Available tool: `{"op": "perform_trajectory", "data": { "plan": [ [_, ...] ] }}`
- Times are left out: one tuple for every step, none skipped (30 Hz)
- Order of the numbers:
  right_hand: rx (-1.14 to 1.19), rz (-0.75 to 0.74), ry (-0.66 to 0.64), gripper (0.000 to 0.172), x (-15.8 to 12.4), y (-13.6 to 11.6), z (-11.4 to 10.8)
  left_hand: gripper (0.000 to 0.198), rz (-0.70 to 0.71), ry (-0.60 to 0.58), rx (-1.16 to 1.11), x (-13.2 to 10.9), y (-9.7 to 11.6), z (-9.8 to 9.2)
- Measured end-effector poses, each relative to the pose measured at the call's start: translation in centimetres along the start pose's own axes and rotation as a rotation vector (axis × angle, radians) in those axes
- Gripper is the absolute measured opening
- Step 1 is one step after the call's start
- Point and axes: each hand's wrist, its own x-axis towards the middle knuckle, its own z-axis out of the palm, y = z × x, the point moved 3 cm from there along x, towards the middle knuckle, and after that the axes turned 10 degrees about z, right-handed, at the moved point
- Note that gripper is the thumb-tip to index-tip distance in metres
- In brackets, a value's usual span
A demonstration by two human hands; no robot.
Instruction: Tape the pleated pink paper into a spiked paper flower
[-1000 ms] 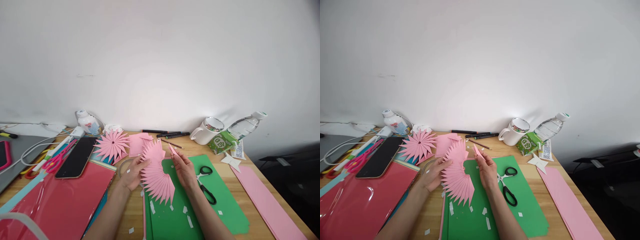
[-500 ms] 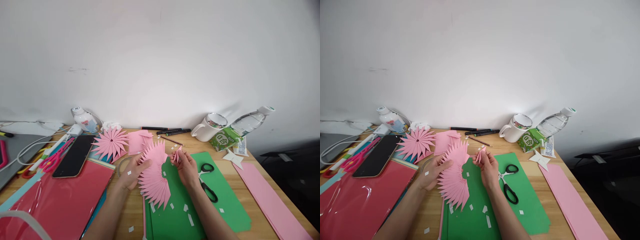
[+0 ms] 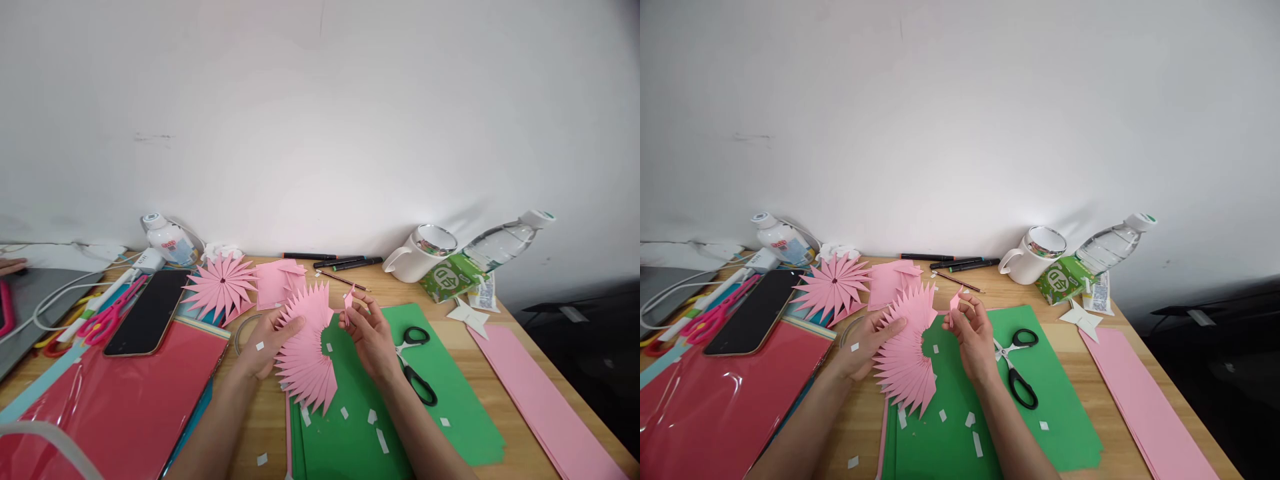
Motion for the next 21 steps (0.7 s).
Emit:
{"op": "perform_trajectory", "data": {
  "plan": [
    [-0.005,0.006,0.012,0.040,0.0,0.0,-0.1,0.028,0.000,0.004,-0.006,0.0,0.0,0.0],
    [-0.010,0.016,0.027,0.041,0.0,0.1,-0.1,0.028,0.000,0.007,-0.009,0.1,0.0,0.0],
    [-0.019,0.028,0.042,0.041,0.0,0.2,-0.2,0.026,0.001,0.009,-0.011,0.1,0.0,0.0],
    [-0.031,0.040,0.052,0.039,0.0,0.2,-0.3,0.024,0.001,0.009,-0.010,0.0,0.0,0.0],
    [-0.043,0.051,0.057,0.036,0.0,0.3,-0.3,0.023,0.002,0.007,-0.007,0.0,0.0,0.0],
    [-0.054,0.060,0.060,0.033,-0.1,0.4,-0.3,0.021,0.004,0.002,-0.002,0.0,0.0,0.1],
    [-0.060,0.067,0.061,0.030,-0.1,0.4,-0.3,0.020,0.007,-0.006,0.006,-0.1,0.0,0.1],
    [-0.063,0.072,0.062,0.029,-0.1,0.5,-0.3,0.020,0.010,-0.015,0.014,-0.1,-0.1,0.2],
    [-0.061,0.074,0.062,0.028,-0.2,0.5,-0.3,0.020,0.012,-0.024,0.022,-0.1,-0.1,0.2],
    [-0.054,0.074,0.062,0.028,-0.2,0.5,-0.2,0.019,0.015,-0.028,0.031,-0.2,-0.1,0.3],
    [-0.046,0.073,0.060,0.028,-0.2,0.5,-0.2,0.020,0.016,-0.026,0.042,-0.2,-0.1,0.3],
    [-0.040,0.074,0.055,0.028,-0.3,0.5,-0.1,0.020,0.016,-0.023,0.053,-0.2,-0.1,0.3],
    [-0.037,0.074,0.050,0.027,-0.3,0.4,0.0,0.021,0.014,-0.020,0.064,-0.2,-0.1,0.3],
    [-0.038,0.075,0.047,0.027,-0.4,0.4,0.1,0.022,0.014,-0.020,0.075,-0.2,-0.1,0.4],
    [-0.044,0.076,0.043,0.027,-0.4,0.5,0.1,0.023,0.017,-0.020,0.085,-0.2,0.0,0.5],
    [-0.057,0.078,0.042,0.027,-0.5,0.5,0.2,0.023,0.021,-0.022,0.089,-0.2,0.0,0.6],
    [-0.076,0.079,0.044,0.027,-0.6,0.5,0.2,0.024,0.025,-0.025,0.087,-0.2,0.0,0.7],
    [-0.099,0.079,0.048,0.027,-0.6,0.5,0.2,0.024,0.030,-0.024,0.078,-0.3,0.1,0.8],
    [-0.121,0.076,0.052,0.027,-0.7,0.5,0.2,0.024,0.033,-0.020,0.066,-0.3,0.1,0.9],
    [-0.141,0.069,0.058,0.027,-0.8,0.6,0.2,0.024,0.032,-0.017,0.051,-0.3,0.2,1.0],
    [-0.158,0.058,0.063,0.028,-0.8,0.5,0.2,0.024,0.030,-0.012,0.037,-0.4,0.2,1.1]
  ]
}}
